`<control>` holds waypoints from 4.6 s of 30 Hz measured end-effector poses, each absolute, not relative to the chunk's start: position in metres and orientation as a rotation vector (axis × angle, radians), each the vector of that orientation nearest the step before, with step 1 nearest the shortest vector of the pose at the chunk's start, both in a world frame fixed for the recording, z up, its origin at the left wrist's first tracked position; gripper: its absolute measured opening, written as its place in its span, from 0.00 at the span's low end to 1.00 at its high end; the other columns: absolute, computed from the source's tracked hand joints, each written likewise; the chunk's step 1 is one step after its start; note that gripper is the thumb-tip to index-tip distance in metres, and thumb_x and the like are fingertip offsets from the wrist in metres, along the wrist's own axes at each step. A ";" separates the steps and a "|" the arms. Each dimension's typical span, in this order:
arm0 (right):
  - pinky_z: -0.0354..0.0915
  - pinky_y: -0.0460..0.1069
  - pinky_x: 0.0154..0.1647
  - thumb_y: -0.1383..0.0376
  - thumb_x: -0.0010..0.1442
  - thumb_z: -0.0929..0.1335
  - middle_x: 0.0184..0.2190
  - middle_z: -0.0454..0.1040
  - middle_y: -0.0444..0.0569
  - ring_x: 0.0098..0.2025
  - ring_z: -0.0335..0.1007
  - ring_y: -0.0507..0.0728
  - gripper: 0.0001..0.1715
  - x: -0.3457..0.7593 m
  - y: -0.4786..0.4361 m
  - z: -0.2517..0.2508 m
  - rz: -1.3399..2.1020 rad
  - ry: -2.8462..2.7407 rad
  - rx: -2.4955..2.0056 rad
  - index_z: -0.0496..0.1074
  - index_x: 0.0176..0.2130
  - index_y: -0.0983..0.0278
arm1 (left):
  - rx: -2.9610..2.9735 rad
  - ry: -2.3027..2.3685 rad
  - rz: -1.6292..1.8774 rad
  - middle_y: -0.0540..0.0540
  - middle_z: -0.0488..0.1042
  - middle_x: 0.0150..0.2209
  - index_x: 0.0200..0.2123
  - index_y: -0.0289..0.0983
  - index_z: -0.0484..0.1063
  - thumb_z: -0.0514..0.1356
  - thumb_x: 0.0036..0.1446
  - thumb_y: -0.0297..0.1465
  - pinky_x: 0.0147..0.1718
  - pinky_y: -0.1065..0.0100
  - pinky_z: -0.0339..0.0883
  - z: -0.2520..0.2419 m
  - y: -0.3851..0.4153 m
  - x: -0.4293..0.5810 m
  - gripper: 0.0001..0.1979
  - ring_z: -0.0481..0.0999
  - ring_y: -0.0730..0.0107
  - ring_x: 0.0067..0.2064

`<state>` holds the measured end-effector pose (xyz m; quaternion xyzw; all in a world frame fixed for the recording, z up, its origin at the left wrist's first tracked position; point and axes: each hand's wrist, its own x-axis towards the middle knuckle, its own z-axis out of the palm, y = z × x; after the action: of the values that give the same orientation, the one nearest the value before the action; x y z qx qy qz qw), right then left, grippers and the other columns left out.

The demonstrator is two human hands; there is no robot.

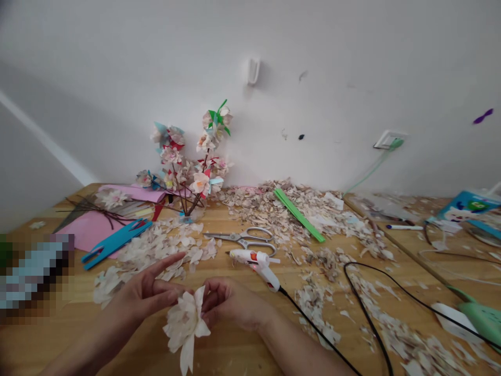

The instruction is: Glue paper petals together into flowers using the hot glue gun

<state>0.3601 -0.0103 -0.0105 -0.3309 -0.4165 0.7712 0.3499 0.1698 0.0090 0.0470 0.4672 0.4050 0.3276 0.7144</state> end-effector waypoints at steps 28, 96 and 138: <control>0.64 0.44 0.31 0.66 0.32 0.78 0.22 0.74 0.39 0.24 0.69 0.48 0.16 0.364 -0.010 -0.014 2.103 -1.148 -0.869 0.74 0.25 0.65 | 0.968 0.910 0.696 0.42 0.81 0.29 0.63 0.33 0.41 0.69 0.41 0.29 0.33 0.65 0.69 0.063 0.002 0.170 0.52 0.79 0.64 0.30; 0.63 0.47 0.28 0.69 0.59 0.60 0.27 0.75 0.47 0.28 0.71 0.56 0.08 0.363 -0.022 0.004 0.258 -1.772 -1.151 0.67 0.35 0.60 | 0.431 0.810 0.953 0.41 0.77 0.42 0.40 0.33 0.70 0.55 0.55 0.26 0.45 0.67 0.68 0.047 0.030 0.163 0.09 0.76 0.66 0.44; 0.63 0.55 0.47 0.64 0.56 0.65 0.42 0.75 0.51 0.46 0.71 0.58 0.20 0.372 -0.016 0.020 1.351 -1.797 -1.151 0.53 0.47 0.59 | 1.061 1.390 1.343 0.63 0.57 0.07 0.20 0.40 0.53 0.63 0.40 0.45 0.14 0.76 0.61 0.046 0.057 0.126 0.22 0.61 0.79 0.12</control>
<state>0.3716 -0.0158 0.0202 -0.4342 -0.6781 0.5096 0.3032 0.1258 0.0565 0.0458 0.4294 0.5625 0.5436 0.4513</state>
